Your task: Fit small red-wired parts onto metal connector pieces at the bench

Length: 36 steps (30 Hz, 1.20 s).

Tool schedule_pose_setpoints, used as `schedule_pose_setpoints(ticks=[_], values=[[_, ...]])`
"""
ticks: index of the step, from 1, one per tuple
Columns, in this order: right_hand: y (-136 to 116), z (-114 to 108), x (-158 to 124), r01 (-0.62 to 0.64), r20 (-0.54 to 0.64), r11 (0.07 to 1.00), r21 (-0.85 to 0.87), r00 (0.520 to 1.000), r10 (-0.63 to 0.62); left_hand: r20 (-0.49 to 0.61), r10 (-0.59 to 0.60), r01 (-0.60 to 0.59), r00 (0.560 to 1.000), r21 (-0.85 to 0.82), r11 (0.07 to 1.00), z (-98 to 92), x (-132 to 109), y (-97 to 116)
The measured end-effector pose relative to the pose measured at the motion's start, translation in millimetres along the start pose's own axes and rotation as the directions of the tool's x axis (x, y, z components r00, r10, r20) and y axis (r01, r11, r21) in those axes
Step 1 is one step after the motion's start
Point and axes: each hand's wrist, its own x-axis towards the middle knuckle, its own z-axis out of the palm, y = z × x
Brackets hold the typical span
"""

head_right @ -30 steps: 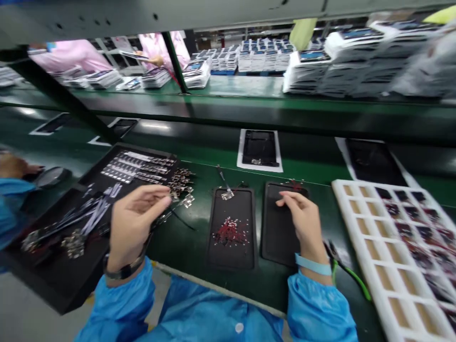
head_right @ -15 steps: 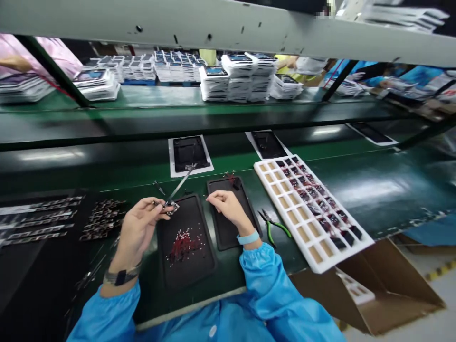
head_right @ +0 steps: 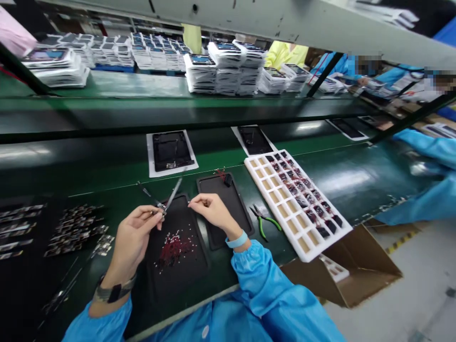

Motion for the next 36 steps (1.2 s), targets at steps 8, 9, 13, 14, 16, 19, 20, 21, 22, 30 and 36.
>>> schedule_pose_setpoints(ticks=[8,9,13,14,16,19,20,21,22,30,36], values=[[4.1,14.9,-4.9,-0.032,0.021,0.999,-0.014,0.999,0.032,0.041,-0.083,0.084,0.996,-0.02,0.996,0.4,-3.6,0.9],[3.3,15.5,-5.3,-0.031,0.031,0.999,-0.017,0.999,0.031,0.032,-0.092,0.092,0.995,-0.015,0.996,0.6,-3.8,1.1],[-1.5,17.7,-7.6,-0.018,0.101,0.999,-0.032,0.995,0.021,0.026,-0.101,0.101,0.995,-0.001,0.995,3.1,-5.0,1.4],[-2.8,18.3,-8.3,-0.013,0.115,0.999,-0.042,0.993,0.018,0.031,-0.101,0.102,0.994,-0.004,0.995,4.0,-5.1,1.1],[-5.0,19.1,-9.1,-0.001,0.131,0.997,-0.071,0.991,0.01,0.043,-0.103,0.103,0.994,-0.015,0.995,6.0,-4.5,-0.1],[-7.0,19.6,-8.8,0.029,0.152,0.993,-0.118,0.988,-0.011,0.054,-0.094,0.096,0.994,-0.038,0.995,8.3,-2.4,-2.0],[-7.5,19.8,-8.6,0.036,0.163,0.991,-0.129,0.987,-0.015,0.054,-0.089,0.092,0.995,-0.045,0.995,8.9,-2.0,-2.2],[-8.0,20.2,-8.5,0.041,0.174,0.99,-0.137,0.985,-0.017,0.055,-0.087,0.09,0.995,-0.049,0.995,9.5,-1.9,-2.2],[-8.4,20.7,-8.4,0.043,0.185,0.989,-0.142,0.983,-0.016,0.056,-0.087,0.09,0.995,-0.05,0.995,10.0,-2.1,-1.9],[-6.5,24.6,-8.8,0.051,0.23,0.986,-0.157,0.973,-0.014,0.066,-0.115,0.116,0.991,-0.016,0.993,11.6,-2.9,0.8],[-6.0,25.7,-9.2,0.053,0.224,0.985,-0.165,0.974,-0.015,0.072,-0.117,0.118,0.991,-0.009,0.993,12.6,-2.0,-1.9]])
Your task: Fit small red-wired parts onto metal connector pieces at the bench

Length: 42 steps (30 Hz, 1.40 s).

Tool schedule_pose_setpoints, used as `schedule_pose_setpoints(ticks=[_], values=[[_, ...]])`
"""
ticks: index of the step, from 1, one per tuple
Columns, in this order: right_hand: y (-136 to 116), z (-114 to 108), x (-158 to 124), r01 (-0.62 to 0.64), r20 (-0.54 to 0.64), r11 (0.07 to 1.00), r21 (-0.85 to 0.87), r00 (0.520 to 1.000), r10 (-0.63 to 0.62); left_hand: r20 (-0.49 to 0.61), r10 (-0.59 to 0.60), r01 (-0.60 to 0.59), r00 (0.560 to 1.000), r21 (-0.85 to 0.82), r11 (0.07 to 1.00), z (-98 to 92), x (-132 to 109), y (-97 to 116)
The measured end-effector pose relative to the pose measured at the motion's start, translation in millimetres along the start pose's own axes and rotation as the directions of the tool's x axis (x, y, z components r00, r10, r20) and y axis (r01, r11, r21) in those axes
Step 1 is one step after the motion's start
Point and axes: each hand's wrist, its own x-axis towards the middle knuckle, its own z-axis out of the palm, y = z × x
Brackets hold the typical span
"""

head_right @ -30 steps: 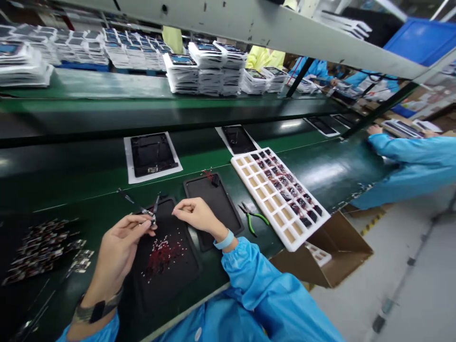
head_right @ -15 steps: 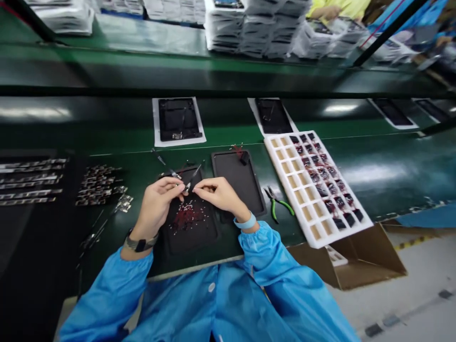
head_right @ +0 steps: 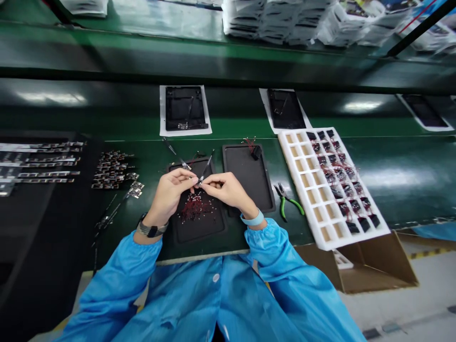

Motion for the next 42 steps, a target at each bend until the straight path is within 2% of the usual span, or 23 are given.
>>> schedule_pose_setpoints(ticks=[10,17,20,26,32,42], values=[[1.6,1.2,-0.2,-0.027,-0.018,0.999,-0.034,0.999,0.026,0.006,-0.014,0.013,1.0,0.024,1.0,2.6,-1.3,-0.4],[3.5,0.4,-0.6,-0.035,0.01,0.999,-0.012,0.999,0.035,0.033,-0.023,0.023,0.999,0.017,1.0,1.8,-0.8,-0.1],[1.2,-2.2,-1.3,-0.024,0.026,1.0,0.009,0.999,0.024,0.029,-0.014,0.013,0.999,0.026,1.0,0.6,-0.4,1.3],[-3.6,-5.2,-0.8,0.03,-0.043,0.998,-0.052,0.999,-0.033,0.032,0.014,-0.015,0.999,0.008,1.0,-0.8,1.3,0.1],[-0.2,-0.7,1.5,0.049,-0.025,0.998,-0.025,0.998,-0.05,0.002,0.033,-0.033,0.999,0.015,0.999,-1.3,0.1,-2.1],[-3.4,3.0,1.2,0.066,-0.062,0.995,-0.075,0.996,-0.071,0.01,0.002,-0.003,1.0,0.021,1.0,1.7,-0.7,0.4]])
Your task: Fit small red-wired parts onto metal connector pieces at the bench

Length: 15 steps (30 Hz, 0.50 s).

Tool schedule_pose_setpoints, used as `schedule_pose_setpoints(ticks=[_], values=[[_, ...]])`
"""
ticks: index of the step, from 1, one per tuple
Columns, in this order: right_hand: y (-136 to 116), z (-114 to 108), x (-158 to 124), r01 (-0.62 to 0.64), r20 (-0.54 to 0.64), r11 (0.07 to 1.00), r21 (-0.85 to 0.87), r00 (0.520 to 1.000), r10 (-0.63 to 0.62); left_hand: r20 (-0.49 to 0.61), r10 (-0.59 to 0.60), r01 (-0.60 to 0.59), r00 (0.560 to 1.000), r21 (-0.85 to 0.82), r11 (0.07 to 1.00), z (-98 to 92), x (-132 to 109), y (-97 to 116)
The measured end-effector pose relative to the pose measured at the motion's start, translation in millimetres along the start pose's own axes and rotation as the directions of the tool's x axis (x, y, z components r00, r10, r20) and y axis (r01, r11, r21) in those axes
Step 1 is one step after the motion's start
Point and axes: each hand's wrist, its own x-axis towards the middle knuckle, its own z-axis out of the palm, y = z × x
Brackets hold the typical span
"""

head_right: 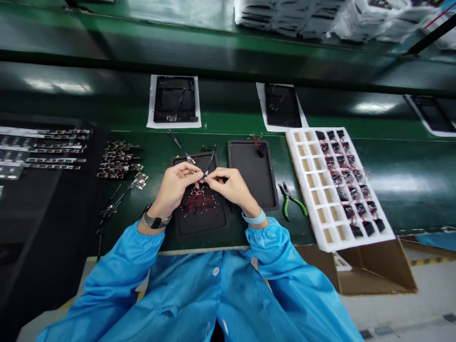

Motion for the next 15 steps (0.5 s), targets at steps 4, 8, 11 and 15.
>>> schedule_pose_setpoints(ticks=[4,8,11,15], values=[[0.1,0.4,-0.8,0.001,-0.014,1.0,0.004,1.0,-0.001,0.011,-0.012,0.012,1.0,-0.033,0.999,-1.5,1.5,-3.3],[0.1,0.4,-1.1,-0.014,-0.012,1.0,0.002,1.0,0.014,0.025,-0.026,0.027,0.999,-0.052,0.998,-2.8,2.2,-6.1],[0.2,0.4,-1.2,-0.022,0.002,1.0,0.005,1.0,0.022,0.022,-0.023,0.024,0.999,-0.031,0.999,-3.5,1.7,-6.4],[0.4,-0.1,-1.6,-0.048,0.025,0.999,0.007,0.999,0.048,0.012,-0.003,0.003,1.0,0.007,1.0,-4.7,0.8,-6.7]])
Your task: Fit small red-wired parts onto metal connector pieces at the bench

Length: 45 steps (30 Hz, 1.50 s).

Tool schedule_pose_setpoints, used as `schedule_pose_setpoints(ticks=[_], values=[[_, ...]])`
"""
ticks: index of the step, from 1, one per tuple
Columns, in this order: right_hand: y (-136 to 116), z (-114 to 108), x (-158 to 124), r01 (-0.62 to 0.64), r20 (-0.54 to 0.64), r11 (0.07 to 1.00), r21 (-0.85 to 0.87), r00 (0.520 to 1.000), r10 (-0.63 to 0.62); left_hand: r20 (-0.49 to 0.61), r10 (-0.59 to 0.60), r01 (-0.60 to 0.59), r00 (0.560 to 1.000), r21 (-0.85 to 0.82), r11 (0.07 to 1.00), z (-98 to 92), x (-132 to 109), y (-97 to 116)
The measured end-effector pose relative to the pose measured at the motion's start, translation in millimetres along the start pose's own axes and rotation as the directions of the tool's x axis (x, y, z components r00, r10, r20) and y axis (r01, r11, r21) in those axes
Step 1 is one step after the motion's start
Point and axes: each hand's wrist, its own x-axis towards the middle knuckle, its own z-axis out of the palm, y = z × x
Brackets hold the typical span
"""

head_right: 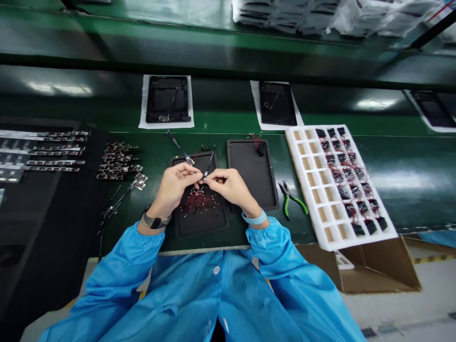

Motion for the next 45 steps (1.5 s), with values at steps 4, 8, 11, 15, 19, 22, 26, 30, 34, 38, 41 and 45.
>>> schedule_pose_setpoints(ticks=[4,8,11,15,19,22,26,30,34,38,41,45], values=[[0.1,-1.5,-0.5,-0.023,0.011,1.0,0.013,1.0,0.023,0.01,-0.008,0.008,1.0,-0.014,1.0,-0.1,0.0,1.4],[0.3,-3.6,-0.7,-0.019,0.024,1.0,0.015,1.0,0.018,0.019,-0.038,0.039,0.999,-0.075,0.996,1.3,0.7,4.3],[1.1,-4.2,-0.6,-0.03,0.038,0.999,0.025,0.999,0.029,0.028,-0.046,0.048,0.999,-0.081,0.996,1.4,0.9,4.4],[2.6,-3.5,-0.2,-0.063,0.049,0.997,0.034,0.997,0.062,-0.001,-0.025,0.025,1.0,-0.022,0.999,0.2,0.7,2.1],[2.3,-3.3,-0.4,-0.079,0.061,0.996,0.048,0.995,0.076,-0.021,0.004,-0.003,1.0,0.035,0.999,-1.5,0.8,1.1],[1.3,-4.2,-0.7,-0.077,0.083,0.995,0.064,0.994,0.071,0.007,-0.014,0.013,1.0,0.025,1.0,-2.4,1.1,2.5],[2.3,-5.7,-0.7,-0.079,0.124,0.994,0.07,0.99,0.07,0.025,-0.037,0.036,0.999,0.019,0.999,-4.2,1.9,4.3],[3.8,-6.2,-0.6,-0.084,0.135,0.994,0.075,0.988,0.073,0.044,-0.054,0.053,0.998,0.016,0.998,-5.8,2.9,3.1],[2.9,-5.5,-1.5,-0.092,0.1,0.994,0.066,0.991,0.085,0.024,-0.029,0.028,0.999,0.048,0.998,-3.9,2.3,1.3],[3.6,-3.9,-2.5,-0.101,0.073,0.993,0.053,0.993,0.097,-0.025,0.022,-0.02,0.999,0.089,0.996,-1.1,0.7,0.9],[4.2,-3.6,-2.7,-0.099,0.06,0.994,0.041,0.993,0.097,-0.026,0.014,-0.012,1.0,0.078,0.997,-1.0,0.5,1.3],[2.5,-5.3,-1.8,-0.103,0.086,0.992,0.071,0.992,0.097,0.015,-0.041,0.041,0.999,0.013,0.999,-3.3,2.3,1.6]])
